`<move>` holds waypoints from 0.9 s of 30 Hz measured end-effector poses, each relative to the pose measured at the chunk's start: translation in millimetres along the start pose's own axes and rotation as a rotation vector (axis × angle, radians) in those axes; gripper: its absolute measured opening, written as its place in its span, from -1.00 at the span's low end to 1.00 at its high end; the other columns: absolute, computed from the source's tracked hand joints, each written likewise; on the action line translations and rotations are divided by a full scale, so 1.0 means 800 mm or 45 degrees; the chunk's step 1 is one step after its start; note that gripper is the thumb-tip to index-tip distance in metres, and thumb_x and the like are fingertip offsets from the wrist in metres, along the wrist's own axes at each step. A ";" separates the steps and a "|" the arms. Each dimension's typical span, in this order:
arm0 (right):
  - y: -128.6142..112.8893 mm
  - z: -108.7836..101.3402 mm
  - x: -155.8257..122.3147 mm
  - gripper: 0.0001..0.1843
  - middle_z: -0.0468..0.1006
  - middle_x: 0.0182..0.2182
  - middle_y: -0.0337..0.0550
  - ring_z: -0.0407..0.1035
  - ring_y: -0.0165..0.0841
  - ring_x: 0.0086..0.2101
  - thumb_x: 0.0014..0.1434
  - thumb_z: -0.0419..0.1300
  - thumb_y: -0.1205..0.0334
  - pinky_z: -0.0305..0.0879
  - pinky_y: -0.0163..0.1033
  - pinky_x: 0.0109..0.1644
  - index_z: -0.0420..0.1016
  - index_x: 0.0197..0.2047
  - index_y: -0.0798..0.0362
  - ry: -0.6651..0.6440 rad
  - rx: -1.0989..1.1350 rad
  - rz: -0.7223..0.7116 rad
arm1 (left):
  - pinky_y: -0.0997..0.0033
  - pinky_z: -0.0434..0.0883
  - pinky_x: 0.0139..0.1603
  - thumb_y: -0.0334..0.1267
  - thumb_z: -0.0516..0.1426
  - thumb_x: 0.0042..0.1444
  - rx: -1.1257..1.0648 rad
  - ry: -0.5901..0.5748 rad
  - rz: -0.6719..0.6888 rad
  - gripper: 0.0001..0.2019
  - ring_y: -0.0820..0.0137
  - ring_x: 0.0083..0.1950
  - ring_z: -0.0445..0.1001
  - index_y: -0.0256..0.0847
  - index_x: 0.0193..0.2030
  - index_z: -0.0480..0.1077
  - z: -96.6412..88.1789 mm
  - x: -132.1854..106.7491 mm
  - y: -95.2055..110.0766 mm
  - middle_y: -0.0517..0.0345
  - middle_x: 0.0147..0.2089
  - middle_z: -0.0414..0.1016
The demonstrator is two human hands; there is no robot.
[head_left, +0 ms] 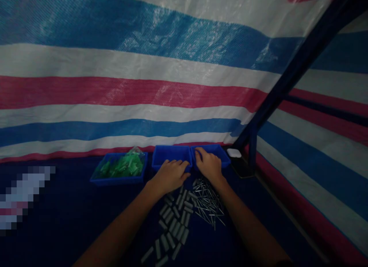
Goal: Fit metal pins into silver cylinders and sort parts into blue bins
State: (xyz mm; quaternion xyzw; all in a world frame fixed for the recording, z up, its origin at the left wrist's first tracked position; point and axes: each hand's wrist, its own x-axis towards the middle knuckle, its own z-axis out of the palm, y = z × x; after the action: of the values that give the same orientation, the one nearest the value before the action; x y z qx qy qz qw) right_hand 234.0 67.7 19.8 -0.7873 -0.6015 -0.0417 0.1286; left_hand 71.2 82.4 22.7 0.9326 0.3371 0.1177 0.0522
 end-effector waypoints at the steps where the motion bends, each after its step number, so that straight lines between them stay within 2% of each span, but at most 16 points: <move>1: -0.001 -0.001 0.001 -0.60 0.57 -0.34 -0.12 0.45 -0.24 -0.33 0.25 -0.18 0.05 0.22 -0.22 -0.25 0.34 0.04 -0.20 -0.015 0.000 0.005 | 0.08 0.33 -0.14 -0.12 -0.05 0.18 -0.008 0.010 -0.014 -0.63 0.14 -0.11 0.45 -0.23 0.07 0.25 0.001 0.000 0.000 -0.08 -0.11 0.48; 5: -0.003 -0.003 0.002 -0.60 0.57 -0.30 -0.14 0.45 -0.21 -0.30 0.24 -0.19 0.02 0.24 -0.16 -0.24 0.34 0.03 -0.28 -0.070 0.000 0.005 | 0.04 0.34 -0.14 -0.07 -0.09 0.20 0.038 0.036 -0.101 -0.49 0.12 -0.16 0.47 -0.32 0.22 0.08 0.007 0.003 0.003 -0.17 -0.13 0.49; 10: -0.004 -0.004 0.004 -0.59 0.57 -0.30 -0.12 0.45 -0.21 -0.31 0.24 -0.19 0.02 0.24 -0.17 -0.24 0.36 0.02 -0.26 -0.138 0.031 0.005 | 0.17 0.36 -0.24 -0.17 -0.06 0.19 0.157 0.021 -0.089 -0.52 0.20 -0.25 0.49 -0.23 0.24 0.06 0.014 0.008 0.005 -0.04 -0.24 0.53; 14: -0.008 -0.006 0.003 -0.59 0.57 -0.32 -0.13 0.45 -0.23 -0.34 0.25 -0.20 0.02 0.23 -0.18 -0.25 0.36 0.02 -0.25 -0.183 0.038 0.052 | 0.27 0.33 -0.26 -0.26 -0.04 0.18 0.187 0.046 -0.127 -0.54 0.26 -0.25 0.47 -0.17 0.23 0.08 0.019 0.011 0.005 0.03 -0.25 0.53; 20: -0.008 0.000 0.001 -0.58 0.56 -0.33 -0.13 0.43 -0.25 -0.34 0.25 -0.21 0.01 0.21 -0.20 -0.25 0.41 -0.04 -0.20 -0.151 0.029 0.046 | 0.24 0.29 -0.24 -0.30 -0.03 0.15 0.133 0.062 -0.158 -0.53 0.25 -0.25 0.44 -0.16 0.23 0.08 0.019 0.008 0.010 0.04 -0.25 0.51; 22: -0.005 0.001 0.002 -0.54 0.56 -0.36 -0.12 0.43 -0.25 -0.35 0.25 -0.23 -0.02 0.20 -0.20 -0.26 0.46 -0.13 -0.15 -0.141 0.054 0.018 | 0.20 0.29 -0.21 -0.27 -0.01 0.14 0.121 0.064 -0.161 -0.52 0.20 -0.20 0.41 -0.22 0.23 0.09 0.019 0.007 0.012 0.00 -0.24 0.49; 24: -0.001 -0.002 0.006 -0.49 0.55 -0.40 -0.11 0.42 -0.26 -0.37 0.25 -0.24 -0.05 0.19 -0.23 -0.28 0.50 -0.23 -0.08 -0.083 0.110 -0.010 | 0.13 0.29 -0.16 -0.24 0.00 0.13 0.109 0.107 -0.154 -0.51 0.11 -0.06 0.34 -0.25 0.22 0.09 0.020 0.008 0.012 -0.06 -0.15 0.47; 27: 0.008 -0.016 0.008 -0.49 0.52 -0.47 -0.10 0.40 -0.31 -0.41 0.25 -0.21 -0.03 0.18 -0.28 -0.31 0.49 -0.28 0.03 0.161 0.269 -0.047 | 0.03 0.29 -0.09 -0.21 -0.02 0.15 0.036 0.235 -0.144 -0.53 0.02 0.14 0.15 -0.23 0.21 0.10 0.016 0.010 0.010 -0.09 0.01 0.37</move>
State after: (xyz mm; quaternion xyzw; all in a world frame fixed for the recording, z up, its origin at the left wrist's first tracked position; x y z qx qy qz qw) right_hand 243.1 68.8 32.6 -0.7540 -0.6076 -0.0300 0.2478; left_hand 85.4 81.2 13.5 0.8980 0.3941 0.1951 0.0144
